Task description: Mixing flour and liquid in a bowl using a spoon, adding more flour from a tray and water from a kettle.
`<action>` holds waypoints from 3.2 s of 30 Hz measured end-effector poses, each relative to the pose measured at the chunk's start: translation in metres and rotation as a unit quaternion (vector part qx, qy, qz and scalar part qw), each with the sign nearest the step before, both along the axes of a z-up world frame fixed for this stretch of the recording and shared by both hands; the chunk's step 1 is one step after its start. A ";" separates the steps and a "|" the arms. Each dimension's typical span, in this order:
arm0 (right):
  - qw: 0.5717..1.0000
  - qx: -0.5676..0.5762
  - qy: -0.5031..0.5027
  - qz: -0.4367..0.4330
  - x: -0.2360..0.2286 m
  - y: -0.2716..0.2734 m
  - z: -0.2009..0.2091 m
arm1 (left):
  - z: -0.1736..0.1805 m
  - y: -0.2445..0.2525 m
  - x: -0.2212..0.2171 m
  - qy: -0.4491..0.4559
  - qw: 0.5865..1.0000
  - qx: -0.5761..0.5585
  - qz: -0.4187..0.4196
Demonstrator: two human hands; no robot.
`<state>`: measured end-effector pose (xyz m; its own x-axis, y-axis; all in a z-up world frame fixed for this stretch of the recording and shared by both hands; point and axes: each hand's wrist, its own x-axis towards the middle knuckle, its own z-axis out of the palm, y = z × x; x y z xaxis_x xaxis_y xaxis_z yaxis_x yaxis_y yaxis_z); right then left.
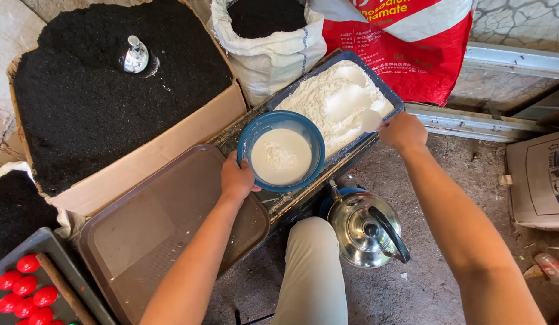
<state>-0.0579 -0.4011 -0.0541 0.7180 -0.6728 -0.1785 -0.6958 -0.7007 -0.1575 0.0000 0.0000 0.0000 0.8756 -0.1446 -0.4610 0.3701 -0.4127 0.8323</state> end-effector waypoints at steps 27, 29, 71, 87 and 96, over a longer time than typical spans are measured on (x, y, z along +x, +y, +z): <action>0.975 0.133 -0.175 0.005 0.000 0.021 0.004 | -0.006 -0.004 0.006 -0.012 1.000 -0.002 -0.008; 0.971 0.145 -0.190 0.015 -0.005 0.037 0.028 | -0.008 -0.006 0.003 -0.011 1.000 -0.007 -0.006; 0.857 -0.058 -0.128 0.496 -0.035 0.261 0.098 | 0.030 0.114 -0.069 -0.017 0.998 0.019 0.063; 0.813 -0.096 -0.082 0.569 -0.049 0.390 0.056 | -0.013 0.252 -0.139 0.017 0.986 0.057 0.154; 0.830 -0.056 -0.044 0.553 -0.054 0.412 0.016 | -0.002 0.258 -0.163 0.008 0.986 0.088 0.142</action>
<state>-0.1123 0.0108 -0.0379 0.9143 0.3984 -0.0734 0.3944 -0.9167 -0.0640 -0.1627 0.2580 -0.0022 0.8619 0.1897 -0.4703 0.5036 -0.4286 0.7501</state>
